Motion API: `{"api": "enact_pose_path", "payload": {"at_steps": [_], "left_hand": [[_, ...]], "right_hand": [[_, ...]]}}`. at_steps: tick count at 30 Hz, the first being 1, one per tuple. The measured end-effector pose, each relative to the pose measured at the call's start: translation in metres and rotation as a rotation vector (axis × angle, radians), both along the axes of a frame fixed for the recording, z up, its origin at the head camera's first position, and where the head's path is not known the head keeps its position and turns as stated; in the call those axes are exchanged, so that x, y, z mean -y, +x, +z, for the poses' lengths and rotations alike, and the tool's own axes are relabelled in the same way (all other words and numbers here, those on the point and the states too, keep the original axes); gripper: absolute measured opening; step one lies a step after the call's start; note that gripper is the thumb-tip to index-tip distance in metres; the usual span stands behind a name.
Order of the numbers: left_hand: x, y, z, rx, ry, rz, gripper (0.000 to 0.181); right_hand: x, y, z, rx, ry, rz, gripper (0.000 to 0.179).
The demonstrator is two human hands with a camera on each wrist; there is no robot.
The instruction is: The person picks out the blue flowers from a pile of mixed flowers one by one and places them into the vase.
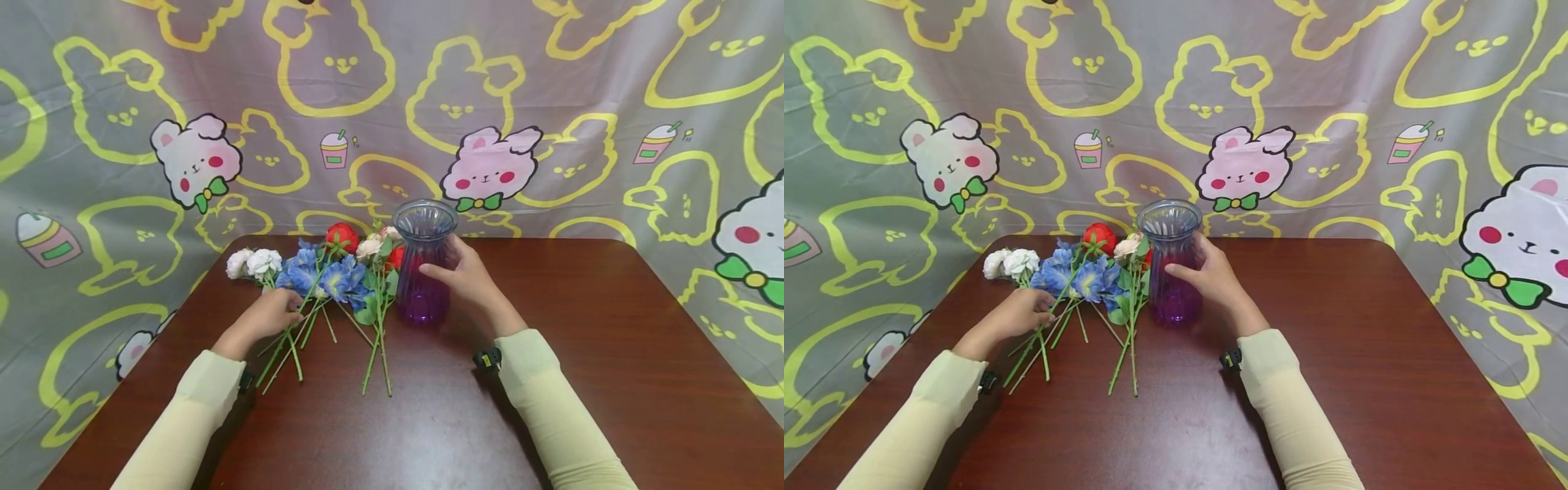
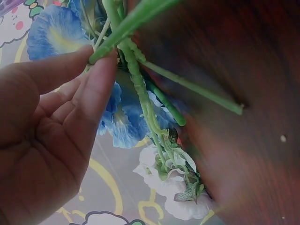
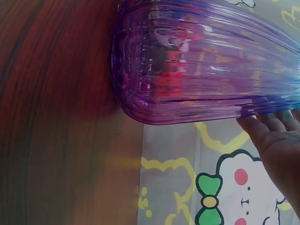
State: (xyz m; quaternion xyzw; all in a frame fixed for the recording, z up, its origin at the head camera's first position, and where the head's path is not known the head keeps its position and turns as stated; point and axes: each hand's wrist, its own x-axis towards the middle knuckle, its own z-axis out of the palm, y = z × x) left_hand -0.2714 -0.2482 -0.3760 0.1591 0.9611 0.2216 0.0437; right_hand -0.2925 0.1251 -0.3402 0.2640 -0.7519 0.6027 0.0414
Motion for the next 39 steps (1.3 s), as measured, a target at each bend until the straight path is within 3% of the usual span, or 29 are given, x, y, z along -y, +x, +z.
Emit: {"api": "enact_pose_path", "payload": {"at_steps": [10, 17, 20, 34, 39], "left_hand": [[0.004, 0.004, -0.001, 0.016, 0.112, 0.04, 0.013], [0.006, 0.009, 0.005, 0.02, 0.174, 0.088, 0.015], [0.008, 0.01, 0.009, -0.008, 0.192, 0.1, 0.017], [0.034, 0.017, 0.023, -0.12, 0.142, 0.243, 0.019], [0.047, 0.02, 0.024, -0.113, 0.098, 0.317, 0.021]], "right_hand": [[0.001, 0.002, 0.001, -0.002, 0.005, -0.002, 0.07], [-0.002, -0.023, -0.026, -0.036, -0.002, -0.012, 0.074], [-0.003, -0.023, -0.027, -0.04, -0.006, -0.015, 0.074], [-0.004, -0.022, -0.027, -0.052, 0.019, -0.023, 0.074], [-0.004, -0.022, -0.027, -0.051, 0.016, -0.03, 0.073]]}}
